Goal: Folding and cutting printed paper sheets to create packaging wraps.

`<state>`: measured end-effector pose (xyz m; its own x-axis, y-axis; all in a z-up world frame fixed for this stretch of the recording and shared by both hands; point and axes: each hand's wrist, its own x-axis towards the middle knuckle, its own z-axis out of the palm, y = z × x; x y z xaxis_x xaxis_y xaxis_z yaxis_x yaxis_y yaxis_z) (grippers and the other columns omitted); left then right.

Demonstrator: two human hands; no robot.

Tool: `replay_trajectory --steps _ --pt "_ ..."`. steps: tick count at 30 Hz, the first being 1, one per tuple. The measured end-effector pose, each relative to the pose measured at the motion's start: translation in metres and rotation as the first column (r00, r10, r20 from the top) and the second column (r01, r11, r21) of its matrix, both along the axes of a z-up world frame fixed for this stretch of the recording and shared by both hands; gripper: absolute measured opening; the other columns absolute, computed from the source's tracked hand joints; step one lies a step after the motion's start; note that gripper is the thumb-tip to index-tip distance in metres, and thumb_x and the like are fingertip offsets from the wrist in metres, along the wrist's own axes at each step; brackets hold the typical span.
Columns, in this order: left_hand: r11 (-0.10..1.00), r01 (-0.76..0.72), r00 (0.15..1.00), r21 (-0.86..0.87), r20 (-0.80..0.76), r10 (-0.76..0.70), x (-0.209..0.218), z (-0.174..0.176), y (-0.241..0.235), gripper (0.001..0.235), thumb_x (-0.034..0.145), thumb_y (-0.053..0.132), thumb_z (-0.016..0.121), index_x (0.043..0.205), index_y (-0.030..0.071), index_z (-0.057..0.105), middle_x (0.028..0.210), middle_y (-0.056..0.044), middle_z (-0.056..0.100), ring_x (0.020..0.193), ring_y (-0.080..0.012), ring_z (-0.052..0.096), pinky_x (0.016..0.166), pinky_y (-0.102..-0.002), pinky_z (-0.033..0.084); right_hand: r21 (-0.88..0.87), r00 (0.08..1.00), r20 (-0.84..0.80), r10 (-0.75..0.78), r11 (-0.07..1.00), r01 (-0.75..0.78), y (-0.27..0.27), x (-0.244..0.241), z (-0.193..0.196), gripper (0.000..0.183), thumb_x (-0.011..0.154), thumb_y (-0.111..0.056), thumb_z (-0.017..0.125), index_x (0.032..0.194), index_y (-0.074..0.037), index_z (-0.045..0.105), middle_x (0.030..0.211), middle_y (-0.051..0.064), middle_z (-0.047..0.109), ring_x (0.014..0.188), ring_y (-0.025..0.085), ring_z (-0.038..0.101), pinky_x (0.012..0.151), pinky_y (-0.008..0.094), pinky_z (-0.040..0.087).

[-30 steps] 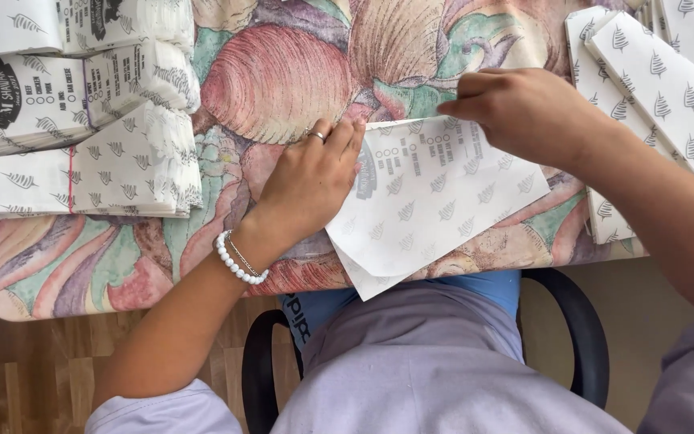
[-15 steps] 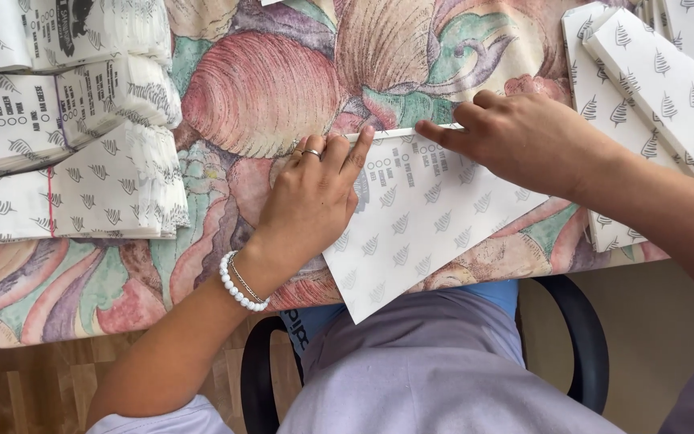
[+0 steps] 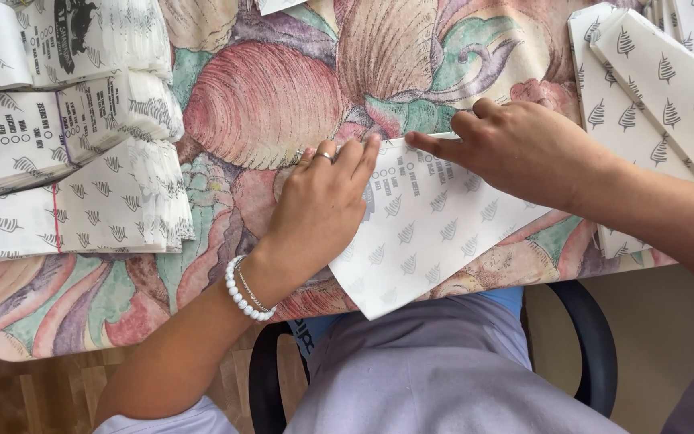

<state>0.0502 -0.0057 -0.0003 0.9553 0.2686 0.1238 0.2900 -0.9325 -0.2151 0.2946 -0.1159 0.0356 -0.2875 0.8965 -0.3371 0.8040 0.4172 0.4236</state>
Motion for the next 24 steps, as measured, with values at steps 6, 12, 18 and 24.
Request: replay_trajectory --steps 6,12,18,24 --pt "0.998 -0.063 0.998 -0.03 -0.026 0.062 0.011 0.001 -0.006 0.066 0.088 0.017 0.065 0.152 0.027 0.052 0.105 -0.001 0.053 0.092 -0.0197 0.055 0.073 -0.031 0.055 0.077 0.997 -0.057 0.052 0.996 -0.048 -0.008 0.009 -0.012 0.073 0.094 -0.01 0.06 0.163 -0.022 0.038 0.096 -0.004 0.062 0.08 0.013 0.063 0.062 0.026 0.059" --pt "0.989 -0.113 0.991 0.096 0.079 0.105 0.004 -0.025 -0.019 0.061 0.094 0.018 0.057 0.154 0.025 0.05 0.117 -0.005 0.056 0.103 -0.0269 0.055 0.1 -0.045 0.05 0.151 0.988 -0.125 0.093 0.986 -0.073 -0.014 0.032 -0.028 0.057 0.093 -0.007 0.061 0.149 -0.017 0.056 0.099 -0.004 0.064 0.079 0.014 0.062 0.056 0.029 0.055" --pt "0.984 -0.099 0.995 0.145 0.029 0.096 0.007 -0.028 -0.021 0.055 0.097 0.019 0.05 0.152 0.018 0.051 0.135 -0.005 0.057 0.126 -0.0257 0.054 0.1 -0.048 0.047 0.113 0.957 -0.282 0.061 0.993 -0.03 -0.028 0.047 -0.027 0.074 0.086 0.007 0.066 0.155 -0.009 0.048 0.099 -0.002 0.065 0.083 0.014 0.064 0.09 0.031 0.063" --pt "0.97 -0.114 0.987 0.214 -0.083 0.134 0.018 -0.02 -0.028 0.078 0.095 0.03 0.058 0.165 0.026 0.024 0.114 -0.002 0.053 0.103 -0.0266 0.055 0.086 -0.041 0.049 0.115 0.995 -0.075 0.067 0.992 -0.059 -0.027 0.031 -0.018 0.079 0.09 0.001 0.062 0.164 -0.014 0.037 0.094 -0.003 0.06 0.079 0.013 0.059 0.062 0.024 0.06"
